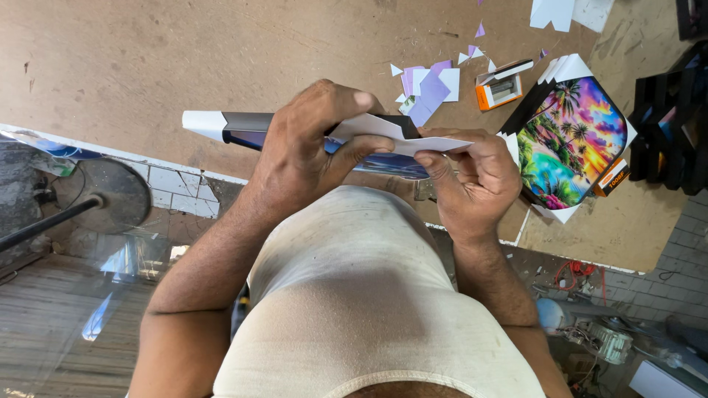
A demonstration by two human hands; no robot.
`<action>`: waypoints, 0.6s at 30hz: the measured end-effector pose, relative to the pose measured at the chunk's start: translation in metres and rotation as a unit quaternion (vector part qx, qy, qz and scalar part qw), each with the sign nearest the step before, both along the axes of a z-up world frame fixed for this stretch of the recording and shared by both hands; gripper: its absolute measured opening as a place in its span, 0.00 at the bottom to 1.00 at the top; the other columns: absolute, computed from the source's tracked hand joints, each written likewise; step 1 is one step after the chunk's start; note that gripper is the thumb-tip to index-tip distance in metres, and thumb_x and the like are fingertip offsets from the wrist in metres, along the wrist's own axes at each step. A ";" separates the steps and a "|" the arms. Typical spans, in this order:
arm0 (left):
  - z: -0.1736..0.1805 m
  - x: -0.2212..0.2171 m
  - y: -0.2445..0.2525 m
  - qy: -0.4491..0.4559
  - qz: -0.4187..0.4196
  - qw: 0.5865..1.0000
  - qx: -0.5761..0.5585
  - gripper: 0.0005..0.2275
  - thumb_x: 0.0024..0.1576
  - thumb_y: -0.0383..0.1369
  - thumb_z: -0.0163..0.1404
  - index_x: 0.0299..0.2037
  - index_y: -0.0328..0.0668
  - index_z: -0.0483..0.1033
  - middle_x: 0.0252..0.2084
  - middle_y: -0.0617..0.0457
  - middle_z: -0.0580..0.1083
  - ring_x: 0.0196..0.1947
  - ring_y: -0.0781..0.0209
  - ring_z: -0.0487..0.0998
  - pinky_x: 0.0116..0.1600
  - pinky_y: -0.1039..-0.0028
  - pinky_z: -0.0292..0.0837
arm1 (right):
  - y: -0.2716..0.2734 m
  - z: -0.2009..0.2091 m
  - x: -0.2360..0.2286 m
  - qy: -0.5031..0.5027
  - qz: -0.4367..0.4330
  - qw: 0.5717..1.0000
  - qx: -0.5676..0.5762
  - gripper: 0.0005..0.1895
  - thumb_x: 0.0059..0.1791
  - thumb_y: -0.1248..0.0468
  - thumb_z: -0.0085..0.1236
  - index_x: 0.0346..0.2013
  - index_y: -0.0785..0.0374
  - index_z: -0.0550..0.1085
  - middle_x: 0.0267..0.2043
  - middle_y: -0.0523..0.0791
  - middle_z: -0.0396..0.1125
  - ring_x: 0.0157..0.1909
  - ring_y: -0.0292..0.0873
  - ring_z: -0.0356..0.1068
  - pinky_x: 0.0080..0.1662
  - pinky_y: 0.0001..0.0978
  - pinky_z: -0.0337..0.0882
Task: The person assembles picture frames by placing printed images into black frames, securing them with white backing paper, and using a stapler to fasten the corners. The person handles multiple frames and images, stacking completed frames on the table.
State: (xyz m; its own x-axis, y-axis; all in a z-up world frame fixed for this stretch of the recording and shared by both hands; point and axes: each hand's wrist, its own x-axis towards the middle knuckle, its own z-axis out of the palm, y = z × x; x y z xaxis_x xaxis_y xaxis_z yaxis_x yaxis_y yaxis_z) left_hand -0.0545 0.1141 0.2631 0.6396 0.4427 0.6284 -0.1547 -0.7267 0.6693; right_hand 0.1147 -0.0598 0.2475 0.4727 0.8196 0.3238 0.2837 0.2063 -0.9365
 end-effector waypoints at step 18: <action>0.030 -0.020 -0.031 0.119 -0.067 0.988 -0.077 0.20 0.57 0.35 0.64 0.54 0.35 0.72 0.43 0.50 0.76 0.41 0.59 0.78 0.43 0.68 0.76 | 0.030 0.007 0.021 0.367 0.234 0.871 -0.230 0.15 0.54 0.58 0.63 0.40 0.70 0.81 0.34 0.44 0.74 0.33 0.31 0.69 0.36 0.24 0.67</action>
State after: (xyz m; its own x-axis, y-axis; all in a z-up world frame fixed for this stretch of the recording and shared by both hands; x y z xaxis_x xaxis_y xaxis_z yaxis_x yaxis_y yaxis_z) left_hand -0.0746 0.0830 0.2930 0.8203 0.4223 0.3858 -0.0684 -0.5973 0.7991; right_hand 0.1361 -0.0294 0.2544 -0.0068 0.9411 -0.3380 -0.4396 -0.3064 -0.8443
